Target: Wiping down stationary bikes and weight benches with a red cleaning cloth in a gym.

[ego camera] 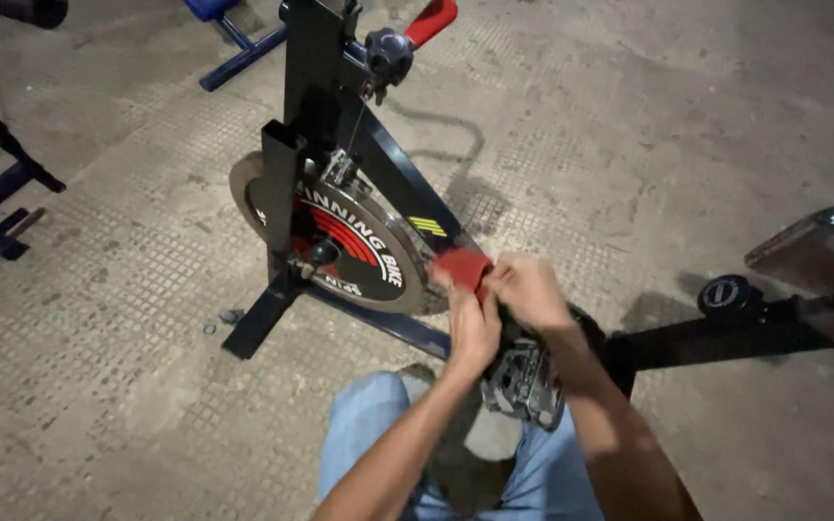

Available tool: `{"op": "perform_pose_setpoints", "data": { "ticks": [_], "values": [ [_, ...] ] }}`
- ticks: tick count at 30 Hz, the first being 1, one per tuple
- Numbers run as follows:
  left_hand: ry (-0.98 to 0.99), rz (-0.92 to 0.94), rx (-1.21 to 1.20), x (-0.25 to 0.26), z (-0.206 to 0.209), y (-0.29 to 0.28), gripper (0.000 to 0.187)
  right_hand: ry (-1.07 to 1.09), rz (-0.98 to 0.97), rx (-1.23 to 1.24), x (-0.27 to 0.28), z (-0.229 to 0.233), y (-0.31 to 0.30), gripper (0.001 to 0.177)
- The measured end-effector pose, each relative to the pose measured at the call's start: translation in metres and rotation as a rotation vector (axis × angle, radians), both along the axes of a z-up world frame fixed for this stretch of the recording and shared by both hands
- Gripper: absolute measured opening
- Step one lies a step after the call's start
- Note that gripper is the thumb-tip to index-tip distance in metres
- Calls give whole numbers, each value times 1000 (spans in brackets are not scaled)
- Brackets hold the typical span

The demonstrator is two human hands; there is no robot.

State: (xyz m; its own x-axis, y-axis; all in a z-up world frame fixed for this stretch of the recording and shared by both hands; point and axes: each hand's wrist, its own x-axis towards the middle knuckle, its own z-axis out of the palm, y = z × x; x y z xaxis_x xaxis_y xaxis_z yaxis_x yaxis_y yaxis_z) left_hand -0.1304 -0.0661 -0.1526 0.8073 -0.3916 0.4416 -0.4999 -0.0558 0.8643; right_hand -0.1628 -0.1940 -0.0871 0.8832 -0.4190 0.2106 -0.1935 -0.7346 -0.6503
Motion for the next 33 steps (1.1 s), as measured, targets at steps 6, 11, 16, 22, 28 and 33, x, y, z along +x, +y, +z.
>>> {"op": "perform_pose_setpoints", "data": {
  "ticks": [6,11,16,22,28,33],
  "values": [
    [-283,176,76,13,19,11,55,29,-119,454,-34,1,-6,21],
    [34,-242,74,-23,-31,18,44,-84,-270,713,-90,-63,-33,22],
    [579,-714,-78,-46,-47,0,45,-327,-500,810,-125,-97,-25,25],
    [628,-686,-151,-52,-6,-1,47,-466,-671,818,-122,-107,-8,20],
    [-29,-689,-137,-56,86,11,32,-729,-539,1106,-135,-130,-1,12],
    [-144,-797,312,-50,85,-21,26,-868,-727,841,-117,-192,0,13]
  ]
}}
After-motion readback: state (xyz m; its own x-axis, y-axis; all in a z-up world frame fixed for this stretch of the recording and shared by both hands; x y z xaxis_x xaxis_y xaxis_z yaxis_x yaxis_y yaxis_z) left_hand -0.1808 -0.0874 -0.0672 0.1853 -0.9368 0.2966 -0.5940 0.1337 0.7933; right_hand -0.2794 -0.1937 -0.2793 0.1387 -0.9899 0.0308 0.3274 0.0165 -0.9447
